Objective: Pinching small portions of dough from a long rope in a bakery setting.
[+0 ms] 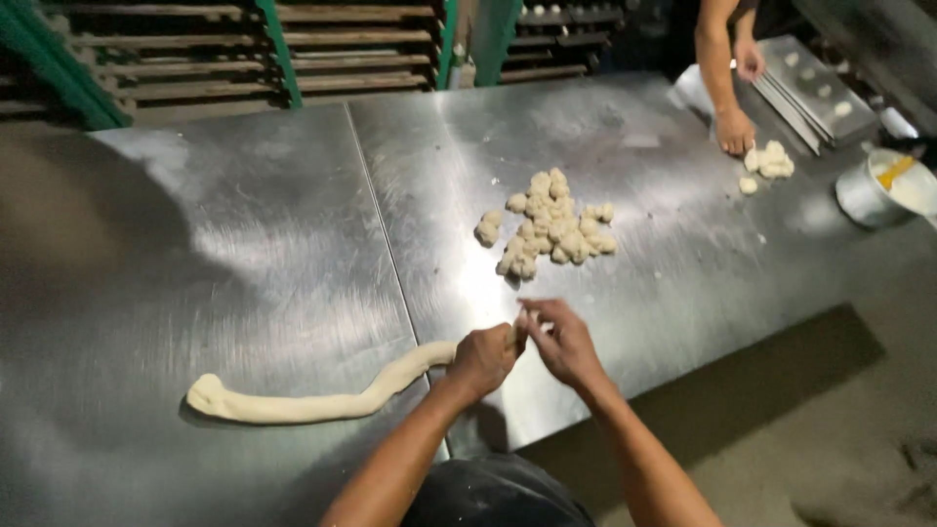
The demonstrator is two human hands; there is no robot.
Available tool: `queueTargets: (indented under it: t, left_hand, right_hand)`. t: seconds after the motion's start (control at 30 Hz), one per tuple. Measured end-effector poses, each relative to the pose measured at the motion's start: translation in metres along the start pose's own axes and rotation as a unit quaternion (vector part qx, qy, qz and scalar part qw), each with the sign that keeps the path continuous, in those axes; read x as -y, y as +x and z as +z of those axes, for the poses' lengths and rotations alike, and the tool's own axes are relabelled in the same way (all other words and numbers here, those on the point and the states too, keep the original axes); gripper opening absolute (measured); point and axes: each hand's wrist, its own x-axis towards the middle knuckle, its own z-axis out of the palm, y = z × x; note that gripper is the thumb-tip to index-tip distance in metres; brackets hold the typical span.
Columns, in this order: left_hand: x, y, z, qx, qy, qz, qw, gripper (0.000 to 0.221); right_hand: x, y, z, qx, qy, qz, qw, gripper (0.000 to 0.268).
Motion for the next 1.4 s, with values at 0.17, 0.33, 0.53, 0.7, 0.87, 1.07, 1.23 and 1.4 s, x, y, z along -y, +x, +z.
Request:
queueTargets:
  t: [0.17,0.33,0.53,0.7,0.87,1.07,1.23,1.4]
  left_hand:
    - [-0.026,0.003,-0.013,-0.011,-0.033,-0.097,0.995,0.031]
    - [-0.003,0.019,-0.003,0.028,-0.012,-0.167,0.986,0.035]
    - [-0.063,0.034,-0.025,0.012,0.053,-0.15,0.987,0.017]
    - [-0.075,0.033,-0.043,0.018,0.178,-0.126,0.976,0.012]
    - [0.041,0.049,-0.031,0.054,0.253,-0.142,0.955,0.011]
    - [0.117,0.029,-0.05,0.005,0.121,-0.216,0.969,0.027]
    - [0.057,0.007,-0.061,-0.03,-0.024,0.052,0.998,0.076]
    - [0.023,-0.007,-0.091,0.045,-0.206,0.089,0.973,0.036]
  right_hand:
    - [0.006,0.008,-0.009,0.079,0.11,0.109,0.985,0.026]
    - [-0.019,0.029,0.014,0.076,0.126,0.053,0.988,0.028]
    - [-0.016,0.039,0.024,0.152,0.088,-0.035,0.984,0.031]
    - [-0.014,0.028,0.035,0.067,0.047,0.124,0.989,0.036]
    - [-0.014,-0.01,0.054,0.208,0.173,0.218,0.938,0.035]
    - [0.082,0.026,0.035,0.206,-0.097,-0.146,0.963,0.015]
    - [0.058,0.02,0.05,0.041,-0.178,-0.178,0.967,0.055]
    - [0.093,-0.003,0.011,0.073,-0.026,0.045,0.996,0.032]
